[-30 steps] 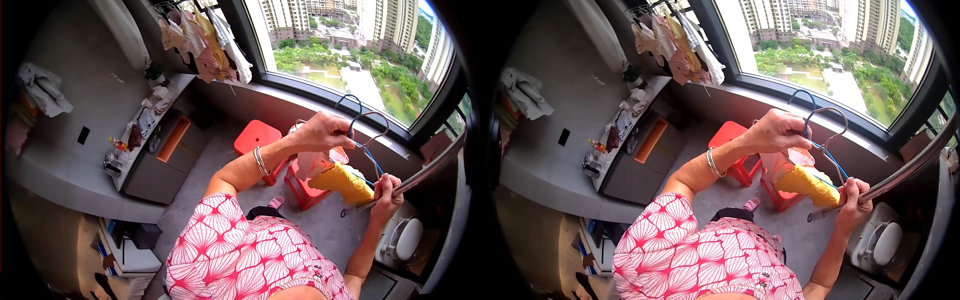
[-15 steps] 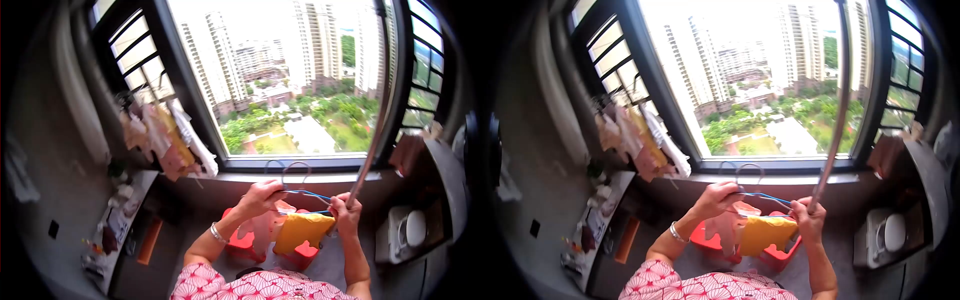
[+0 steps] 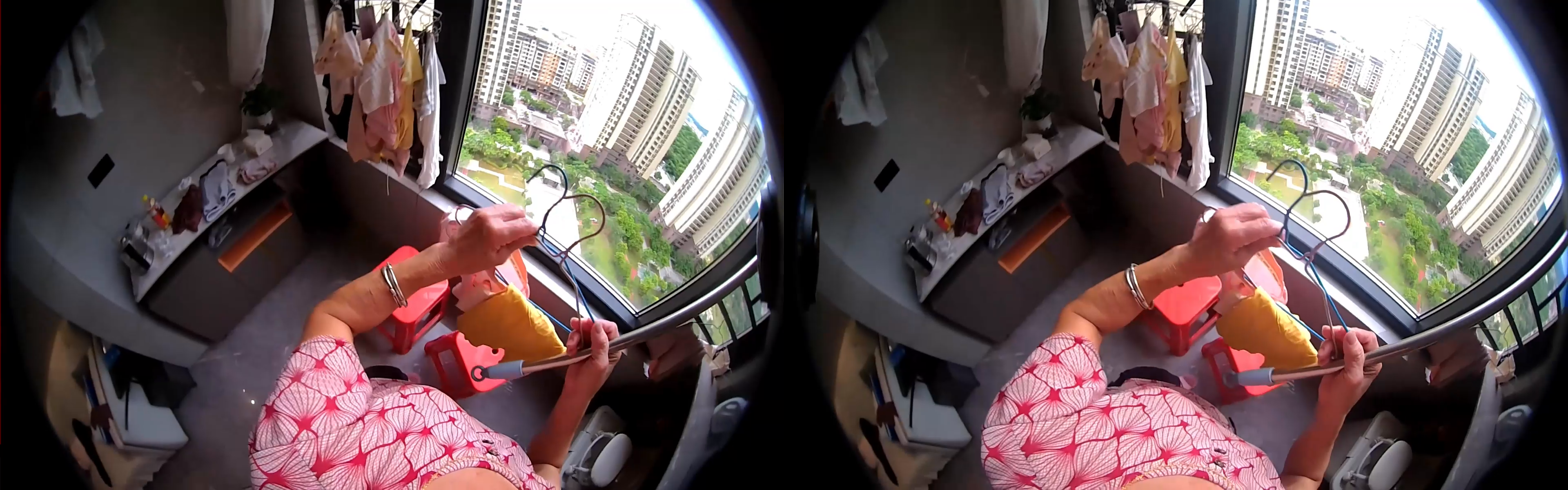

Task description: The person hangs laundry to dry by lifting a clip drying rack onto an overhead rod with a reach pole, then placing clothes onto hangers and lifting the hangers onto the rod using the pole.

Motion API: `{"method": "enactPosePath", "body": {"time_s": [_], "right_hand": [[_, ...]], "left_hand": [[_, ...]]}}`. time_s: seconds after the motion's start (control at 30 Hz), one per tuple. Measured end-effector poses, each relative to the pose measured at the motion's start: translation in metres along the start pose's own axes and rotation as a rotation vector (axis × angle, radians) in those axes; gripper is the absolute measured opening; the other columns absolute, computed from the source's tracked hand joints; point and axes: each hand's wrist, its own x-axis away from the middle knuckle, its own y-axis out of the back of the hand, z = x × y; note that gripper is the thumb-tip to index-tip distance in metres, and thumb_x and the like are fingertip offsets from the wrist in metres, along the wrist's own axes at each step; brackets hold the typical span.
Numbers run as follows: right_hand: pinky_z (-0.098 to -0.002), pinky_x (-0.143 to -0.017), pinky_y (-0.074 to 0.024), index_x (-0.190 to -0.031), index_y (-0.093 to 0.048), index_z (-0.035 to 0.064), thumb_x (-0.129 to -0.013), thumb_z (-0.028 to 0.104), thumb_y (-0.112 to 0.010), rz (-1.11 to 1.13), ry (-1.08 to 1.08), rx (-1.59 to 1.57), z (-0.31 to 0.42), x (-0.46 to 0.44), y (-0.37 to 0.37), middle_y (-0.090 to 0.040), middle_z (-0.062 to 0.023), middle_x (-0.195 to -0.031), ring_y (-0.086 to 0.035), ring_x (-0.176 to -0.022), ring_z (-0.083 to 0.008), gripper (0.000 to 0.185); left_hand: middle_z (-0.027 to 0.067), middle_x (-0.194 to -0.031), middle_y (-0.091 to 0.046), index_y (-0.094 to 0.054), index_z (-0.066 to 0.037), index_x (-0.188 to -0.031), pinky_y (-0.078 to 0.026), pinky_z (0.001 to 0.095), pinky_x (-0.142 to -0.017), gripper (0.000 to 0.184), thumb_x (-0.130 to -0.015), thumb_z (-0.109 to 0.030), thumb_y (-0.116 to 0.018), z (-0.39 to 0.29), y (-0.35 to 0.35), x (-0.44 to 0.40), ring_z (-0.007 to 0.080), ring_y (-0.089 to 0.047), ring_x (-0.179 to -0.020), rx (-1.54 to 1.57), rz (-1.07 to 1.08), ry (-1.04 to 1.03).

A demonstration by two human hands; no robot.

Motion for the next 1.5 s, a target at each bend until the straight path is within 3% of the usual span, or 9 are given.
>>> {"method": "enactPosePath", "body": {"time_s": [0.3, 0.47, 0.63, 0.93, 0.97, 1.07, 1.2, 1.33, 1.5], "right_hand": [[-0.0245, -0.049, -0.0457, -0.078, -0.052, -0.0029, -0.083, 0.006, -0.050, 0.307, -0.061, -0.016, -0.040, 0.007, -0.058, -0.061, -0.0165, -0.070, -0.054, -0.049, -0.0150, 0.011], [-0.0304, -0.077, -0.0488, -0.098, -0.058, -0.0057, -0.081, 0.006, -0.052, 0.303, -0.081, 0.057, -0.058, 0.003, -0.108, -0.059, -0.0167, -0.102, -0.058, -0.090, -0.0196, 0.021], [-0.0198, -0.038, -0.0347, -0.083, -0.056, 0.0007, -0.084, 0.006, -0.055, 0.263, -0.085, 0.072, -0.107, 0.020, -0.146, -0.054, -0.0041, -0.064, -0.044, -0.042, -0.0069, 0.005], [-0.0252, -0.045, -0.0337, -0.074, -0.056, 0.0030, -0.069, 0.007, -0.069, 0.903, -0.040, 0.318, -0.215, 0.086, -0.312, -0.044, -0.0017, -0.051, -0.039, -0.048, -0.0072, 0.015], [-0.0262, -0.044, -0.0336, -0.070, -0.053, 0.0027, -0.068, 0.008, -0.069, 0.976, -0.074, 0.366, -0.224, 0.091, -0.332, -0.043, -0.0031, -0.050, -0.039, -0.047, -0.0078, 0.017], [-0.0276, -0.044, -0.0339, -0.064, -0.049, 0.0021, -0.069, 0.011, -0.069, 1.110, -0.159, 0.406, -0.267, 0.108, -0.353, -0.042, -0.0056, -0.048, -0.038, -0.046, -0.0089, 0.022], [-0.0280, -0.044, -0.0360, -0.065, -0.049, 0.0021, -0.071, 0.014, -0.069, 1.022, -0.157, 0.347, -0.313, 0.110, -0.364, -0.042, -0.0086, -0.048, -0.038, -0.044, -0.0105, 0.024], [-0.0305, -0.043, -0.0364, -0.069, -0.049, 0.0024, -0.075, 0.018, -0.068, 0.856, -0.243, 0.536, -0.354, 0.102, -0.387, -0.042, -0.0113, -0.049, -0.037, -0.043, -0.0144, 0.025], [-0.0335, -0.045, -0.0399, -0.070, -0.049, 0.0020, -0.077, 0.020, -0.066, 0.819, -0.186, 0.570, -0.383, 0.076, -0.408, -0.048, -0.0159, -0.054, -0.045, -0.045, -0.0252, 0.025]], "left_hand": [[0.0127, -0.067, -0.055, -0.055, 0.005, -0.077, -0.045, 0.0279, -0.053, 0.013, -0.071, -0.001, -0.065, -0.032, 0.117, 0.048, 0.0250, -0.055, -0.060, -0.053, 0.237, 0.361], [0.0035, -0.068, -0.059, -0.060, 0.005, -0.084, -0.042, 0.0204, -0.056, 0.014, -0.077, -0.006, -0.064, -0.028, 0.182, 0.094, 0.0066, -0.051, -0.062, -0.156, 0.029, 0.660], [0.0078, -0.066, -0.061, -0.062, 0.003, -0.085, -0.044, 0.0223, -0.055, 0.016, -0.076, -0.010, -0.066, 0.007, 0.259, 0.140, 0.0078, -0.053, -0.058, -0.320, -0.083, 0.887], [-0.0040, -0.062, -0.050, -0.060, 0.003, -0.080, -0.035, 0.0188, -0.046, 0.016, -0.078, -0.012, -0.064, 0.113, 0.361, 0.232, 0.0030, -0.043, -0.054, -0.334, -0.087, 0.949], [-0.0033, -0.062, -0.051, -0.060, 0.001, -0.080, -0.034, 0.0177, -0.045, 0.013, -0.079, -0.011, -0.062, 0.107, 0.370, 0.212, 0.0020, -0.043, -0.053, -0.012, -0.142, 1.224], [-0.0040, -0.065, -0.053, -0.061, 0.000, -0.083, -0.034, 0.0161, -0.044, 0.012, -0.083, -0.011, -0.056, 0.111, 0.397, 0.201, 0.0010, -0.042, -0.051, 0.118, -0.115, 1.343], [-0.0019, -0.081, -0.058, -0.058, 0.001, -0.096, -0.039, 0.0155, -0.050, 0.015, -0.085, -0.008, -0.053, 0.119, 0.411, 0.216, 0.0009, -0.045, -0.057, 0.274, -0.289, 1.234], [0.0043, -0.101, -0.056, -0.047, 0.008, -0.114, -0.041, 0.0210, -0.079, 0.042, -0.076, -0.004, -0.063, 0.126, 0.430, 0.219, 0.0086, -0.050, -0.089, 0.189, 0.121, 1.274], [-0.0011, -0.078, -0.049, -0.052, 0.003, -0.102, -0.036, 0.0179, -0.058, 0.030, -0.078, -0.010, -0.063, 0.155, 0.420, 0.227, 0.0044, -0.042, -0.067, 0.206, -0.034, 1.243]]}}
